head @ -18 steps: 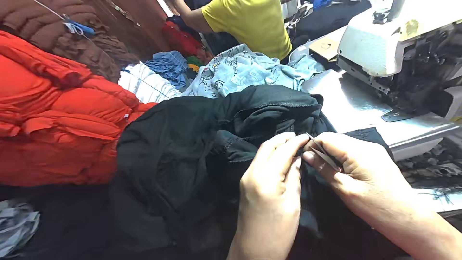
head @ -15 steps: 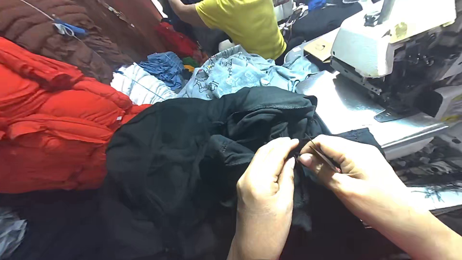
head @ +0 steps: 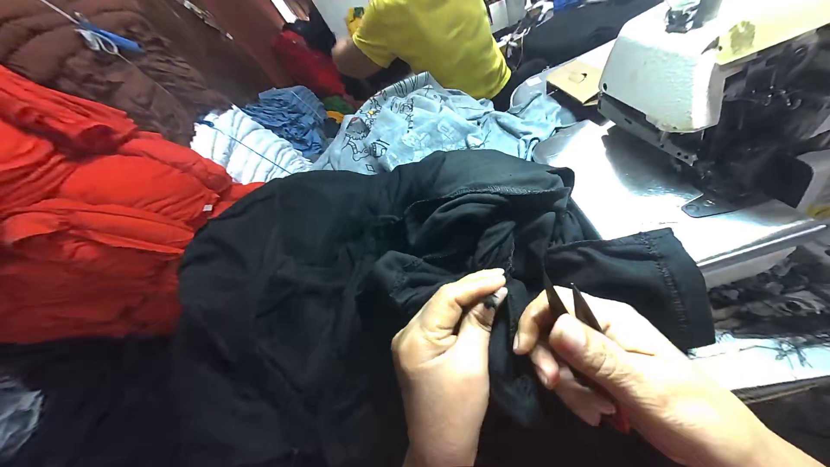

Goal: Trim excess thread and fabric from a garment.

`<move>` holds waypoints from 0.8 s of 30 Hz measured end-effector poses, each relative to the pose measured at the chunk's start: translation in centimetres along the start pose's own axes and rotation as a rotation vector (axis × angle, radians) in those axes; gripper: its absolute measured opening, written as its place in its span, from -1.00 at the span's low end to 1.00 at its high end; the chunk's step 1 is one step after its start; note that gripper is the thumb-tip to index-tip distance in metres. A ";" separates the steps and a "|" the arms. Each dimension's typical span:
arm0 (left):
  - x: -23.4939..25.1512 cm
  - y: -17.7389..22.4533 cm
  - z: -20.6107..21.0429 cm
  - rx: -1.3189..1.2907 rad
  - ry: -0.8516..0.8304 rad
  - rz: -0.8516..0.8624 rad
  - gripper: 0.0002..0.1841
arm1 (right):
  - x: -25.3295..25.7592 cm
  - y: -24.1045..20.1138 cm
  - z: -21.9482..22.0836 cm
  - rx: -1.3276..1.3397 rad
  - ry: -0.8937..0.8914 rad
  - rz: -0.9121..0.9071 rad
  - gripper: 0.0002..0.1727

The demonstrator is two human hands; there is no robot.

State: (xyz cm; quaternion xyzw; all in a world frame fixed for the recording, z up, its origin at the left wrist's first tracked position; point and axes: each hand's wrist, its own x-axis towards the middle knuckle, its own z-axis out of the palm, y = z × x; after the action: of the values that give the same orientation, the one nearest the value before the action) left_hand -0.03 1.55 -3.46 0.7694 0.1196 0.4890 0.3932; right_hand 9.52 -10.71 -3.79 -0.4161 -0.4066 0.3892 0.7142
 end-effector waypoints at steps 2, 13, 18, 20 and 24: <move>0.1 0.0 -0.3 -0.086 0.006 -0.084 -0.86 | 0.1 0.9 0.1 0.220 -0.093 0.124 -0.52; 0.3 -0.2 -0.6 -0.283 -0.050 -0.232 -0.82 | 1.5 1.6 -0.2 0.294 -0.139 0.330 -0.50; 0.1 -0.5 -0.8 -0.268 -0.092 -0.213 -0.84 | 2.0 1.4 -0.5 0.305 -0.114 0.328 -0.51; 0.1 -0.6 -0.8 -0.271 -0.096 -0.204 -0.85 | 2.2 1.4 -0.5 0.354 -0.079 0.341 -0.50; 0.1 -0.9 -0.7 -0.289 -0.102 -0.194 -0.85 | 2.5 1.5 -0.3 0.366 -0.014 0.365 -0.52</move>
State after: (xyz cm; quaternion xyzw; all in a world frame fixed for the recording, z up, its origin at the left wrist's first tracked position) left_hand -0.44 2.51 -3.91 0.7136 0.1015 0.4210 0.5507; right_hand 10.41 -8.02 -4.65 -0.3436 -0.2525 0.5816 0.6928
